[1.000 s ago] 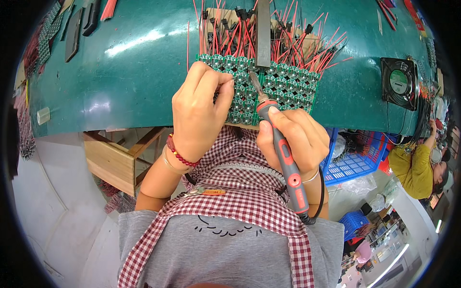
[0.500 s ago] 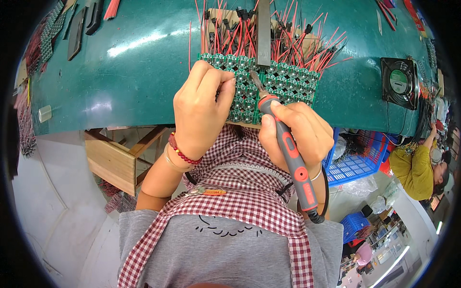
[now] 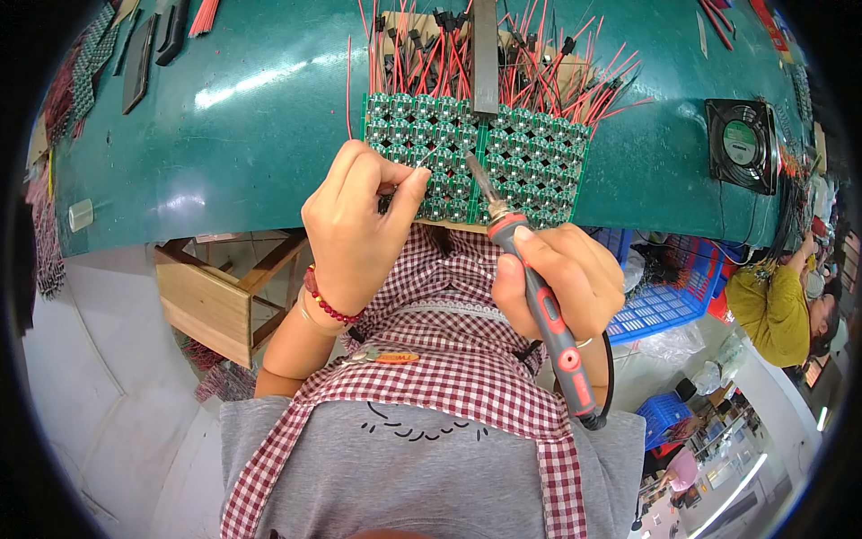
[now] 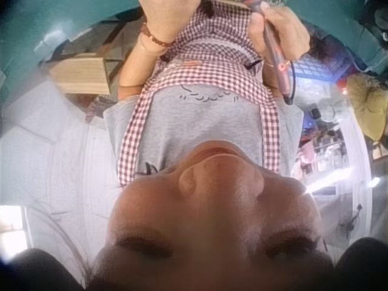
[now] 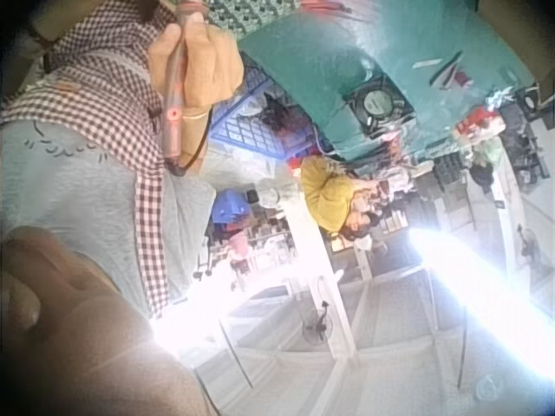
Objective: The person solders wires onto a circuit board using a soldering iron.
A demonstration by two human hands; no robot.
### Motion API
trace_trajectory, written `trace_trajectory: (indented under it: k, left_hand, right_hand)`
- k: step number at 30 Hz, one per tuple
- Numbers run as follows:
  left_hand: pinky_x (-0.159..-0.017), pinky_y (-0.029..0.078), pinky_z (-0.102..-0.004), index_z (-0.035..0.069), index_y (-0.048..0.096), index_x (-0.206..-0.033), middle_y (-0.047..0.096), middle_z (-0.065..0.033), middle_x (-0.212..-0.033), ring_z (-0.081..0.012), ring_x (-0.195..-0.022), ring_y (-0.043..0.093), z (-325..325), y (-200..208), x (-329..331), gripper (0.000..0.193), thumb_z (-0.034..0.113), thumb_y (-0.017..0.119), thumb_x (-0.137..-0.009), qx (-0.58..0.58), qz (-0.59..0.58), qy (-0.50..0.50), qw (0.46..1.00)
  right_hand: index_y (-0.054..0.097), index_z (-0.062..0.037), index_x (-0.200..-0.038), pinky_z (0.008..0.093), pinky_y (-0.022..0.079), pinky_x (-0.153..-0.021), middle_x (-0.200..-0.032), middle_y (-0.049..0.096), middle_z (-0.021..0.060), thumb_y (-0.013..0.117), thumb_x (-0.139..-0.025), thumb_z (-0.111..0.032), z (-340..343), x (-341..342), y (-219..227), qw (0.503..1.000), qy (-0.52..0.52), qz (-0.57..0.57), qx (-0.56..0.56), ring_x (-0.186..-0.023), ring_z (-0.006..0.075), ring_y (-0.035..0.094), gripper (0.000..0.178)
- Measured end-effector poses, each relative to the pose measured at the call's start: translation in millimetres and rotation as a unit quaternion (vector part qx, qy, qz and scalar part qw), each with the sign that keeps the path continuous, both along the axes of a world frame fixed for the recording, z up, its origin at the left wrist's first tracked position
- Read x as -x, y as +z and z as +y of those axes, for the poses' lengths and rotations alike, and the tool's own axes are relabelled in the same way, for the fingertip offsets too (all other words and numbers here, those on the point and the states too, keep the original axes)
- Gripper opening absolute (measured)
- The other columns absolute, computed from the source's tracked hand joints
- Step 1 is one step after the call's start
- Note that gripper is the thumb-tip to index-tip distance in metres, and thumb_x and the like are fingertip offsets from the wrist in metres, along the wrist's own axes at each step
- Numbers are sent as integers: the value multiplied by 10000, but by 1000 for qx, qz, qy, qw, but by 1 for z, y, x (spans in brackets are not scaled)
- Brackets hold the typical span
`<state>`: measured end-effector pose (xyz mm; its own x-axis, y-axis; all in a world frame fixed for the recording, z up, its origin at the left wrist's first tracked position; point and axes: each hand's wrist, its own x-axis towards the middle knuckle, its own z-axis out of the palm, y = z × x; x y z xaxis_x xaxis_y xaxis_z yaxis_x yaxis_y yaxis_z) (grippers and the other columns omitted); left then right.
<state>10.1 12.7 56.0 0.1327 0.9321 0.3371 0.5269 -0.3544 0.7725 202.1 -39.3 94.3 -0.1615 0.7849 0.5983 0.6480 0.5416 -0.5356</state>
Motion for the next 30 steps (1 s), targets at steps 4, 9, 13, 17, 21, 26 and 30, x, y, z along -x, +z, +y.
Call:
trace_trajectory:
  k: [4, 9, 13, 17, 21, 26, 30]
  left_hand:
    - [-519, 471, -302, 13, 589, -757, 569, -73, -726, -199, -586, 599, -3, 2, 0, 203, -9, 791, -755, -8, 6, -4, 1000]
    - [-519, 461, -306, 17, 594, -755, 570, -65, -728, -195, -595, 593, -4, -3, -2, 200, -5, 793, -752, -8, 6, -14, 1000]
    - [-520, 464, -308, 19, 596, -755, 569, -68, -728, -199, -592, 594, -2, -3, -2, 198, 1, 793, -751, -10, 6, -15, 1000]
    - [-519, 470, -310, 20, 594, -753, 571, -69, -729, -204, -592, 601, 0, -5, -3, 198, 6, 791, -753, -16, 8, -16, 1000]
    - [-507, 473, -335, 62, 584, -772, 547, -50, -759, -220, -613, 605, 2, -9, -6, 193, 75, 776, -763, -22, 10, -25, 999]
    - [-539, 484, -350, 57, 595, -786, 550, -60, -773, -239, -672, 616, 2, -10, -5, 172, 68, 766, -773, -17, 11, -22, 1000]
    - [-555, 484, -329, 4, 627, -819, 588, -97, -778, -235, -668, 623, -3, -4, 0, 133, 7, 756, -786, -30, 3, -23, 999]
  right_hand:
    - [641, 53, -960, 313, 482, -455, -672, 635, 146, 716, -731, 11, 0, 0, -5, 1000, 7, -5, 8, -502, 241, 604, 244]
    - [646, 43, -990, 312, 489, -470, -714, 644, 144, 727, -732, 28, 0, 1, -5, 999, 20, -21, 40, -543, 245, 620, 270]
    - [650, 43, -988, 304, 487, -474, -718, 642, 139, 737, -736, 28, -2, 4, -10, 999, 8, -34, 36, -551, 242, 619, 268]
    - [663, 51, -976, 301, 492, -484, -735, 641, 133, 748, -730, 31, -3, 8, -9, 999, 1, -37, 40, -564, 240, 620, 261]
    - [673, 54, -970, 303, 501, -498, -755, 644, 130, 764, -729, 24, -5, 18, -1, 996, -10, -68, 57, -581, 240, 625, 259]
    - [678, 55, -970, 295, 511, -510, -781, 666, 148, 788, -727, 12, -4, 19, 5, 994, -18, -92, 59, -612, 243, 651, 270]
    - [666, 64, -955, 291, 508, -487, -756, 674, 171, 779, -727, 7, -16, 10, 11, 998, -41, -39, 25, -593, 246, 657, 260]
